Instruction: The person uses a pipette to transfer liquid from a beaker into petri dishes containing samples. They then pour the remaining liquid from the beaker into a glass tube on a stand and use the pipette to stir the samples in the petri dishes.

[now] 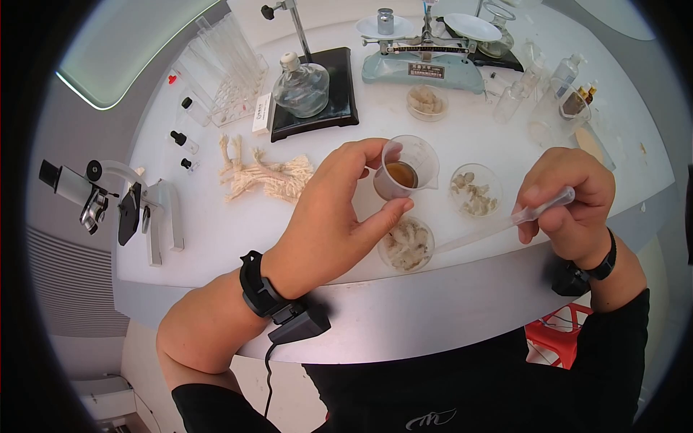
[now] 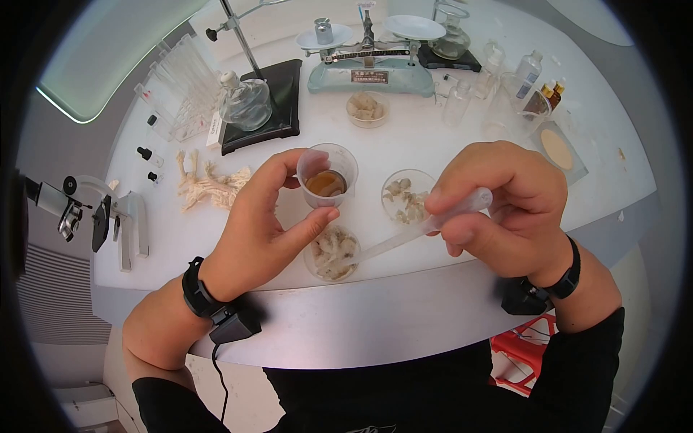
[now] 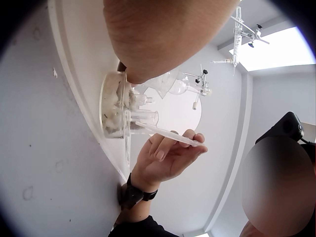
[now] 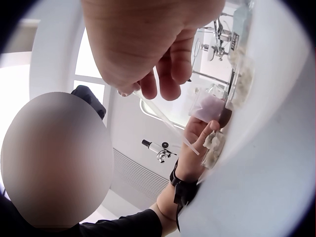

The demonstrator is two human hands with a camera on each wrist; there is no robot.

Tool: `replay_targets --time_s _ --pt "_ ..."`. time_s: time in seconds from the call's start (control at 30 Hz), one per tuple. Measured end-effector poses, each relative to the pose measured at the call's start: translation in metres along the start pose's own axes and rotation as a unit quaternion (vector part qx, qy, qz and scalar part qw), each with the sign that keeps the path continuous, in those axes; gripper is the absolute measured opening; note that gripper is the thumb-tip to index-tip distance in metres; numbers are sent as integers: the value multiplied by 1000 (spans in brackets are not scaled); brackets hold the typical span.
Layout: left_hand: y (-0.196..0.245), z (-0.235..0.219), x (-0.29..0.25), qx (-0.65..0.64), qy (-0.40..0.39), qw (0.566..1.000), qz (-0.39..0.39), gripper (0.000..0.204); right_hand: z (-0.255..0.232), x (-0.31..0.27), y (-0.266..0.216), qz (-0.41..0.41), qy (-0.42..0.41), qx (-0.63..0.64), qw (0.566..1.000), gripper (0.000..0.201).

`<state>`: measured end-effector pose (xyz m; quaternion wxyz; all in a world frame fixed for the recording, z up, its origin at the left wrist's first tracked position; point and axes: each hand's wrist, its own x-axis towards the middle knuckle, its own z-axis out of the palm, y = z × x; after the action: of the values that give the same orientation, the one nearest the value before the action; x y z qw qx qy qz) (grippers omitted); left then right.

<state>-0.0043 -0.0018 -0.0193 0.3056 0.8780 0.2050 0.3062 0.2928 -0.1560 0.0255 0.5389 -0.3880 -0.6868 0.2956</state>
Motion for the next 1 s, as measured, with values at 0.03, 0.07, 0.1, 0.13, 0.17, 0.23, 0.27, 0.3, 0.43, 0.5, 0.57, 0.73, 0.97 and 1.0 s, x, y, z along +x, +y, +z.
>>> replay_targets --time_s 0.03,0.07,0.1,0.13,0.17,0.23,0.27,0.3,0.43,0.5,0.57,0.73,0.97,1.0 --pt "0 0 0 -3 2 1000 1 58 0 -1 1 -9 11 8 1000 22" --pt "0 0 0 -3 2 1000 1 58 -1 0 1 -9 11 8 1000 22" --pt "0 0 0 -2 1 1000 -1 58 -2 1 1 -19 -17 -16 1000 22" --pt "0 0 0 -1 -1 1000 -3 58 -3 2 2 -29 -46 -41 998 22" --pt "0 0 0 -1 -1 1000 -3 58 -4 4 2 -29 -45 -40 998 22" --pt "0 0 0 1 -1 1000 -1 59 -6 7 0 -61 -74 -112 989 23" --pt "0 0 0 1 -1 1000 -1 59 -5 7 0 -61 -74 -112 989 23" --pt "1 0 0 0 -1 1000 -3 58 -5 6 0 -62 -65 -117 989 23" --pt "0 0 0 -1 -1 1000 -2 58 -2 9 1 -87 -76 -135 984 22" --pt "1 0 0 -3 -1 1000 -3 58 -2 8 2 -100 -78 -140 982 22" --pt "1 0 0 -4 -1 1000 -3 58 -2 7 2 -113 -80 -145 980 22" --pt "1 0 0 -2 -4 1000 -7 58 2 10 -7 -167 -80 -183 966 27" --pt "1 0 0 -2 -4 1000 -5 58 7 10 -10 -174 -90 -192 962 25" --pt "0 0 0 -1 -4 1000 -4 58 7 10 -10 -183 -89 -194 960 25"
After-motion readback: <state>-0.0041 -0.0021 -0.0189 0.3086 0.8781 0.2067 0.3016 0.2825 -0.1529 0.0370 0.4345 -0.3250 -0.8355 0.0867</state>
